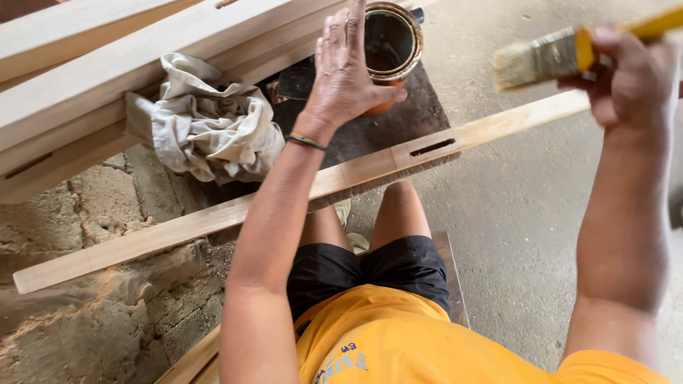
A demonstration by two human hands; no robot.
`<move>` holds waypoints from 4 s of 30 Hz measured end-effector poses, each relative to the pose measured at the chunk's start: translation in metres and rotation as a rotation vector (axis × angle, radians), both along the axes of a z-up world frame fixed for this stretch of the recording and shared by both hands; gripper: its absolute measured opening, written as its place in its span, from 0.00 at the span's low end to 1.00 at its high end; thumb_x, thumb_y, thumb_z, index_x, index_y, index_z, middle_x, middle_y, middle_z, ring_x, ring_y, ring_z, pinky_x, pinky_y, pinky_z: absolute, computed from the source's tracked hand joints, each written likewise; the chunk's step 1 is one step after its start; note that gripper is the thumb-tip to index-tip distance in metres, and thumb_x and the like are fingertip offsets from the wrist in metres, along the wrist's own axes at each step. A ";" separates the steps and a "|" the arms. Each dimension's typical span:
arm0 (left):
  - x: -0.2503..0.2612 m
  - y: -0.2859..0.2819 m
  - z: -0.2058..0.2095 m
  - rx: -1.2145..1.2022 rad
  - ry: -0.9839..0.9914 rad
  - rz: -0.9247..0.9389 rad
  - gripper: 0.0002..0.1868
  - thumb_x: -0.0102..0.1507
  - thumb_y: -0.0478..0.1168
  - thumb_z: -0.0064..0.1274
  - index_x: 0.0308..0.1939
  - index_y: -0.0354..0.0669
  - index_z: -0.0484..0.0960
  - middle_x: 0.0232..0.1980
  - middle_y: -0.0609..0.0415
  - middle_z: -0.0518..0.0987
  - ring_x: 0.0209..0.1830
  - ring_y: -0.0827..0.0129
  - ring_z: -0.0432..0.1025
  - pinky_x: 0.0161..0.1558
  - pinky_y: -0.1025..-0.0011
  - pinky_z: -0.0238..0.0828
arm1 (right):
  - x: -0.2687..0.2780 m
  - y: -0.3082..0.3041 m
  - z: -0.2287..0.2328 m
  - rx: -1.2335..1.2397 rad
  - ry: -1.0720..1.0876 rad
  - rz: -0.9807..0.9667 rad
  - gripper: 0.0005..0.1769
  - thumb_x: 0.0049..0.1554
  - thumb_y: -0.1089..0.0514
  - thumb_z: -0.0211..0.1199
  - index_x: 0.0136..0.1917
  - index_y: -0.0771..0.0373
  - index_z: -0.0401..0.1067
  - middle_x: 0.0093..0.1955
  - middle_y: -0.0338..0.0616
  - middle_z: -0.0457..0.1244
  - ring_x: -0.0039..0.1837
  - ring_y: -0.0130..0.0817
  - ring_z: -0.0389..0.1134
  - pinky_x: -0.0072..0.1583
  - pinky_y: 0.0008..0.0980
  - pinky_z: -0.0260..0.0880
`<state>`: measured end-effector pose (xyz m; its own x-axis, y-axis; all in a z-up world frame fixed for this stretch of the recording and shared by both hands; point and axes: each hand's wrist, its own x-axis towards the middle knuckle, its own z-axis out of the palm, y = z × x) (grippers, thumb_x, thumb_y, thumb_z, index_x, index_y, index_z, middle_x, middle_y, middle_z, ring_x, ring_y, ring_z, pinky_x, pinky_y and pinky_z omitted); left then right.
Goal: The person applies a dark stain to a long wooden plank using a paintbrush. They repeatedly dip the brush into a can of stain and coat the wood, flipping the plank to cover different sides. After finishing, the person places the stained plank against a wall with other similar pieces.
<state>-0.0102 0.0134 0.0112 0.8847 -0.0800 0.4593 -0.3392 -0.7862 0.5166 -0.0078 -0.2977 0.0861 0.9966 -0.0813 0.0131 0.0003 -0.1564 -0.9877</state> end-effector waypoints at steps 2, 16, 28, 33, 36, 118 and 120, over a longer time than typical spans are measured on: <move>-0.016 0.010 0.030 -0.100 0.398 -0.191 0.64 0.45 0.67 0.65 0.63 0.59 0.29 0.67 0.37 0.31 0.66 0.45 0.24 0.61 0.48 0.23 | -0.017 -0.025 -0.021 0.216 0.230 -0.274 0.16 0.43 0.55 0.56 0.45 0.55 0.58 0.45 0.34 0.58 0.47 0.25 0.64 0.41 0.20 0.74; -0.134 0.028 0.040 -0.156 0.346 -0.190 0.03 0.54 0.32 0.49 0.31 0.39 0.74 0.32 0.54 0.69 0.25 0.76 0.64 0.30 0.83 0.64 | -0.051 0.005 -0.073 0.291 0.095 -0.148 0.08 0.43 0.63 0.63 0.38 0.57 0.67 0.37 0.38 0.60 0.36 0.29 0.63 0.30 0.23 0.68; -0.127 -0.015 0.010 -0.112 0.160 -0.272 0.03 0.56 0.33 0.45 0.32 0.39 0.73 0.29 0.55 0.66 0.30 0.66 0.63 0.37 0.73 0.61 | -0.010 -0.118 -0.098 -0.154 -0.322 -0.403 0.07 0.53 0.71 0.58 0.44 0.66 0.63 0.47 0.48 0.60 0.43 0.33 0.70 0.36 0.18 0.77; -0.130 -0.015 0.011 -0.077 0.167 -0.265 0.04 0.57 0.33 0.44 0.34 0.39 0.73 0.31 0.55 0.66 0.30 0.66 0.62 0.36 0.72 0.62 | -0.044 -0.056 -0.089 -0.064 -0.190 -0.463 0.09 0.54 0.70 0.53 0.47 0.63 0.57 0.50 0.44 0.55 0.46 0.27 0.67 0.41 0.12 0.79; -0.129 -0.015 0.011 -0.091 0.181 -0.278 0.05 0.57 0.33 0.43 0.35 0.37 0.73 0.32 0.54 0.67 0.31 0.65 0.62 0.37 0.72 0.60 | -0.062 -0.020 -0.093 -0.012 -0.301 -0.330 0.10 0.52 0.70 0.56 0.46 0.63 0.61 0.47 0.43 0.57 0.45 0.30 0.63 0.38 0.20 0.72; -0.131 -0.035 0.019 0.039 0.158 -0.155 0.07 0.57 0.36 0.45 0.35 0.37 0.75 0.33 0.53 0.68 0.31 0.65 0.62 0.39 0.69 0.61 | -0.015 -0.168 -0.072 -0.936 -0.529 -0.079 0.11 0.53 0.73 0.65 0.50 0.71 0.69 0.48 0.53 0.62 0.48 0.41 0.62 0.50 0.33 0.62; -0.130 -0.036 0.020 0.043 0.156 -0.156 0.07 0.57 0.37 0.45 0.35 0.36 0.74 0.33 0.53 0.68 0.31 0.65 0.63 0.39 0.70 0.62 | -0.023 -0.138 -0.058 -0.786 -0.487 -0.047 0.09 0.57 0.75 0.60 0.51 0.74 0.66 0.50 0.59 0.59 0.49 0.43 0.61 0.51 0.32 0.65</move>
